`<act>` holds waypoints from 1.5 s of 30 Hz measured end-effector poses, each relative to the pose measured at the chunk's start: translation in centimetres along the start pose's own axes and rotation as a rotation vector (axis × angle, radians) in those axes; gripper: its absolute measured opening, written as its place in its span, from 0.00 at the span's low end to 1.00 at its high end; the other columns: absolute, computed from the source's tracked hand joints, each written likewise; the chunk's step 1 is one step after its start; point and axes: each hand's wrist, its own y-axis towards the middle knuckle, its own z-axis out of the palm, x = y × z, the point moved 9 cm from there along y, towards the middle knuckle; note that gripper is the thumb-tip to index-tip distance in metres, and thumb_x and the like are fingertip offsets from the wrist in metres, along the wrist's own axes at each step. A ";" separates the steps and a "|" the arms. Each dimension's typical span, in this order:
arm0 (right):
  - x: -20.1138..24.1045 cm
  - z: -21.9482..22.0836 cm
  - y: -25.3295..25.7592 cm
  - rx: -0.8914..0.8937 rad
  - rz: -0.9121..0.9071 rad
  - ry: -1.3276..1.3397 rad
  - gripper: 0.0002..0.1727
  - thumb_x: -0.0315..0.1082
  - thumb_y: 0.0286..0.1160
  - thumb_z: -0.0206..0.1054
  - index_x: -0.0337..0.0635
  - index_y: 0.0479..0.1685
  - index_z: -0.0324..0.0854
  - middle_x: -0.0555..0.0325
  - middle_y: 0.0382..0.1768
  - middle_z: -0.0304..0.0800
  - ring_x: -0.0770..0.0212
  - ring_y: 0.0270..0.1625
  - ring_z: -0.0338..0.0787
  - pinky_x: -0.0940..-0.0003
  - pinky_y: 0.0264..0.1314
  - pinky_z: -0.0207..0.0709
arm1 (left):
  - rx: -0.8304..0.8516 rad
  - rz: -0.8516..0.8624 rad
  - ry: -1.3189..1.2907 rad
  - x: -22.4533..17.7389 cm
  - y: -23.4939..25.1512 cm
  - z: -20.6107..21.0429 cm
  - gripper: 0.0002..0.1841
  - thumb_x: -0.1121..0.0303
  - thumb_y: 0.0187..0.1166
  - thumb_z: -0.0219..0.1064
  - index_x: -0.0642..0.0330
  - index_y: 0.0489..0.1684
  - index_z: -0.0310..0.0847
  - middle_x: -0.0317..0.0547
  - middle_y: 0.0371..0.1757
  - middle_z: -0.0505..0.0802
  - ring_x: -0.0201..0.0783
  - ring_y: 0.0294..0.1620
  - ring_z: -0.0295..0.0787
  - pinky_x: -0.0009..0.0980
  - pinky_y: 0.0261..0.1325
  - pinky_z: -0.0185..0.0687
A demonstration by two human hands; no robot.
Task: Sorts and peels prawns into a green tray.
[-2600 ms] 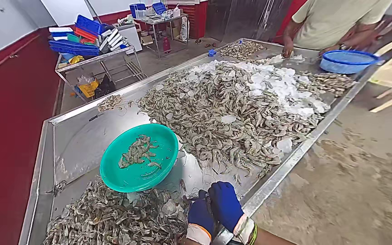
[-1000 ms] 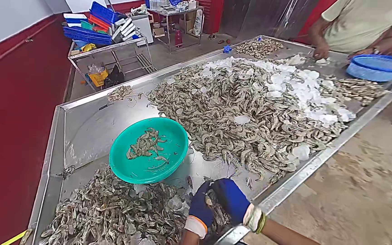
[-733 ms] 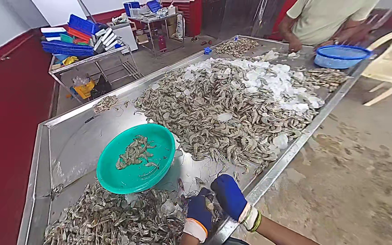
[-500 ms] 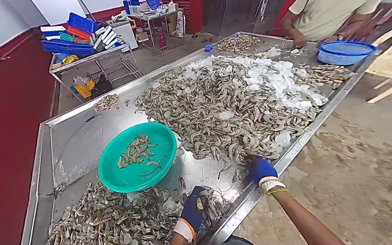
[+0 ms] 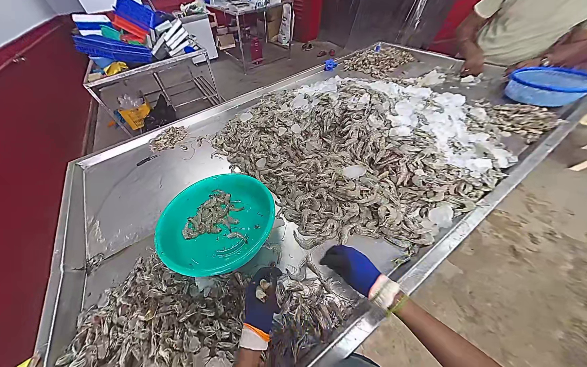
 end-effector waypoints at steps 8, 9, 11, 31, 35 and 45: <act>2.2 7.6 0.0 0.409 0.241 -0.353 0.20 0.21 0.77 0.64 0.38 0.67 0.83 0.32 0.67 0.83 0.27 0.70 0.82 0.31 0.69 0.76 | 0.276 -0.050 0.333 -0.1 -1.3 3.5 0.25 0.84 0.72 0.63 0.63 0.71 0.84 0.53 0.66 0.91 0.43 0.65 0.88 0.41 0.74 0.79; 2.3 7.7 -1.1 0.422 0.303 -0.353 0.20 0.22 0.77 0.64 0.37 0.69 0.81 0.32 0.68 0.82 0.27 0.71 0.81 0.32 0.68 0.76 | 0.370 -0.069 0.406 0.1 -1.8 5.0 0.27 0.83 0.74 0.64 0.61 0.76 0.81 0.53 0.73 0.87 0.44 0.74 0.83 0.41 0.81 0.74; 4.1 6.8 -2.4 0.392 0.338 -0.334 0.20 0.22 0.78 0.62 0.34 0.69 0.80 0.33 0.69 0.81 0.30 0.72 0.81 0.36 0.68 0.77 | 0.514 -0.078 0.509 0.6 -2.6 7.9 0.34 0.83 0.73 0.65 0.60 0.85 0.71 0.57 0.82 0.79 0.51 0.85 0.72 0.45 0.89 0.62; 7.8 1.3 -2.3 -0.105 -0.188 -0.146 0.14 0.36 0.73 0.67 0.40 0.52 0.90 0.45 0.53 0.95 0.37 0.71 0.87 0.28 0.86 0.57 | 0.624 -0.336 0.474 0.6 -2.6 7.1 0.22 0.79 0.79 0.65 0.67 0.73 0.77 0.64 0.64 0.88 0.52 0.65 0.87 0.48 0.73 0.78; 8.9 2.9 -1.5 -0.025 -0.166 -0.283 0.11 0.35 0.73 0.67 0.36 0.40 0.90 0.43 0.42 0.94 0.37 0.59 0.91 0.34 0.85 0.60 | 0.643 -0.341 0.430 0.1 -2.9 6.9 0.22 0.79 0.79 0.64 0.69 0.73 0.76 0.65 0.65 0.87 0.52 0.66 0.87 0.47 0.74 0.78; -1.4 5.0 -4.3 0.350 0.474 -0.010 0.26 0.46 0.86 0.63 0.40 0.76 0.77 0.34 0.69 0.84 0.35 0.70 0.86 0.33 0.71 0.78 | 0.360 -0.138 0.190 -0.4 -2.4 2.8 0.27 0.84 0.75 0.63 0.82 0.77 0.68 0.71 0.79 0.78 0.48 0.81 0.75 0.35 0.85 0.65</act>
